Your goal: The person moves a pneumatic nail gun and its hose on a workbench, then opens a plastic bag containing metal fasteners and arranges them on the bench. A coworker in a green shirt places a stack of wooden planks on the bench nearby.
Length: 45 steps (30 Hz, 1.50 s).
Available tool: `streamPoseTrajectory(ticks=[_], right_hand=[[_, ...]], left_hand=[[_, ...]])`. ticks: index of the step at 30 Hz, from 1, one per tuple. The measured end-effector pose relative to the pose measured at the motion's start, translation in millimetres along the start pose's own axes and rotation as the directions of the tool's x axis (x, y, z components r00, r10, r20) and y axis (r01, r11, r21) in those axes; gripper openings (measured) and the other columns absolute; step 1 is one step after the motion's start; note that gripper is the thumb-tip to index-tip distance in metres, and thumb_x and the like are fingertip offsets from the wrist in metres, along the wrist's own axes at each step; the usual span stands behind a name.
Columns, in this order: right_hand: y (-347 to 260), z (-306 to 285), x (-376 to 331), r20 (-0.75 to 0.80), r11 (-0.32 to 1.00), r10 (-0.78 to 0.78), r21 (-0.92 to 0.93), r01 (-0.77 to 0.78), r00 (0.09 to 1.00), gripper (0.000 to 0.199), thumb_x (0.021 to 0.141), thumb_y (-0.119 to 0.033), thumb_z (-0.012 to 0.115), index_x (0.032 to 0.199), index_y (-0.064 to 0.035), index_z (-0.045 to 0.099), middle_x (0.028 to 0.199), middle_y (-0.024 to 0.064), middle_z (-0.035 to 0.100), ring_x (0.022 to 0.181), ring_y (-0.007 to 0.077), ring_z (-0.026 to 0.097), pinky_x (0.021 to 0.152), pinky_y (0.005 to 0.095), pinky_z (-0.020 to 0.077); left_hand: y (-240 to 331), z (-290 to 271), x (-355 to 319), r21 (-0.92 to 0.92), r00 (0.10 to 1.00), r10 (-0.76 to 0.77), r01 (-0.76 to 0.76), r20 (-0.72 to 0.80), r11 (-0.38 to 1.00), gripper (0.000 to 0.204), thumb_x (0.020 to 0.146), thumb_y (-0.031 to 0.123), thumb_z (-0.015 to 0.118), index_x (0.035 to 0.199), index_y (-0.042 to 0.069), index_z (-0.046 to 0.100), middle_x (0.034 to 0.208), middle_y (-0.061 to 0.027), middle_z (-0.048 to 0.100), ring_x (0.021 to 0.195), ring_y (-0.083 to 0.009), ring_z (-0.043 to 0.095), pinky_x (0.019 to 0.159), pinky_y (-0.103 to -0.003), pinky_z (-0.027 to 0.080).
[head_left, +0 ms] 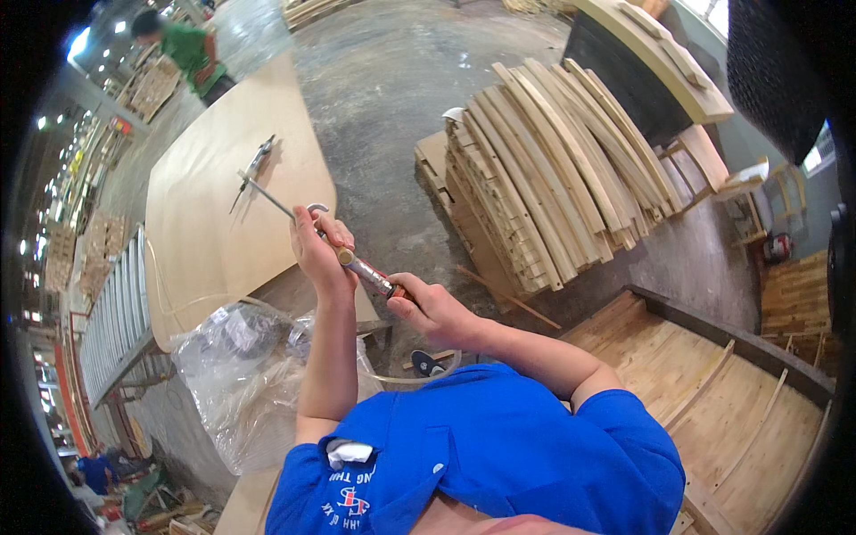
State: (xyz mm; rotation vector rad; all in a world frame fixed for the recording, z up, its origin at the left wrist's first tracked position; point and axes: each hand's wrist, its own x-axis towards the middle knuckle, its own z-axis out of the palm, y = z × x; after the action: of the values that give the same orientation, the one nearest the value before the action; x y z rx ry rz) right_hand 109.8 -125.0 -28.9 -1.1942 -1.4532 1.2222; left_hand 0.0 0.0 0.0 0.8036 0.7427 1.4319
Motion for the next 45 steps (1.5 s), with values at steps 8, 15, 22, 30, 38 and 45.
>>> streamPoseTrajectory(ticks=[8,15,22,30,38,45], right_hand=[[12.2,-51.6,-26.1,-0.138,0.627,0.13,0.778,0.026,0.982,0.033,0.09,-0.026,0.041,0.115,-0.0049,0.038,0.058,-0.0018,0.039,0.043,0.0044,0.036,0.036,0.019,0.0264],[111.3,-125.1,-86.7,-0.622,0.994,0.111,0.087,-0.072,0.775,0.044,0.08,-0.017,0.054,0.117,-0.0045,0.033,0.075,0.0055,0.051,0.057,0.0136,0.05,0.051,0.0267,0.0421],[150.1,-132.0,-179.0,-0.219,0.218,0.734,0.973,0.082,0.643,0.024,0.089,-0.033,0.04,0.1,-0.0124,0.047,0.074,0.0038,0.053,0.039,0.0061,0.032,0.033,0.0193,0.0263],[226.1,-43.9,-226.6,0.201,-0.448,0.721,0.866,0.224,0.663,0.062,0.086,-0.049,0.036,0.098,0.0119,0.043,0.059,-0.0001,0.042,0.04,0.0031,0.031,0.032,0.0167,0.0271],[226.6,-50.2,-156.1,0.016,-0.111,0.813,0.986,0.127,0.582,0.044,0.088,-0.045,0.033,0.093,-0.0043,0.047,0.074,0.0092,0.053,0.037,0.0035,0.032,0.031,0.017,0.0255],[224.6,-51.2,-159.9,-0.012,-0.097,0.826,0.982,0.164,0.563,0.042,0.089,-0.045,0.03,0.094,-0.0069,0.047,0.069,0.007,0.051,0.037,0.0036,0.033,0.033,0.0197,0.0267]], left_hand=[[-54.2,94.7,-3.6,0.123,0.96,-0.193,0.171,0.203,0.978,0.024,0.091,0.03,0.036,0.076,0.011,0.036,0.048,0.001,0.035,0.037,-0.0081,0.033,0.034,-0.021,0.028],[-187.2,136.5,-67.8,0.337,0.882,-0.414,0.329,0.224,0.882,0.023,0.091,0.028,0.037,0.076,0.012,0.038,0.053,0.0008,0.04,0.042,-0.0076,0.039,0.039,-0.021,0.034],[-265.7,36.1,-117.9,0.698,0.019,-0.732,-0.322,0.681,0.64,0.029,0.081,0.025,0.049,0.093,-0.001,0.053,0.088,-0.0153,0.058,0.085,-0.0225,0.055,0.073,-0.035,0.043],[-208.7,-73.0,-130.4,0.866,-0.138,-0.912,-0.284,0.387,0.41,0.043,0.083,0.037,0.046,0.11,0.004,0.049,0.106,-0.0161,0.055,0.099,-0.0282,0.052,0.084,-0.035,0.04],[-194.4,-60.0,-135.1,0.815,-0.095,-0.871,-0.317,0.483,0.486,0.039,0.084,0.036,0.045,0.108,0.006,0.05,0.101,-0.0134,0.058,0.093,-0.0271,0.056,0.08,-0.035,0.042],[-186.7,-55.0,-130.4,0.836,-0.101,-0.886,-0.298,0.452,0.461,0.04,0.085,0.038,0.041,0.107,0.007,0.052,0.101,-0.0132,0.057,0.095,-0.0255,0.054,0.081,-0.034,0.041]])
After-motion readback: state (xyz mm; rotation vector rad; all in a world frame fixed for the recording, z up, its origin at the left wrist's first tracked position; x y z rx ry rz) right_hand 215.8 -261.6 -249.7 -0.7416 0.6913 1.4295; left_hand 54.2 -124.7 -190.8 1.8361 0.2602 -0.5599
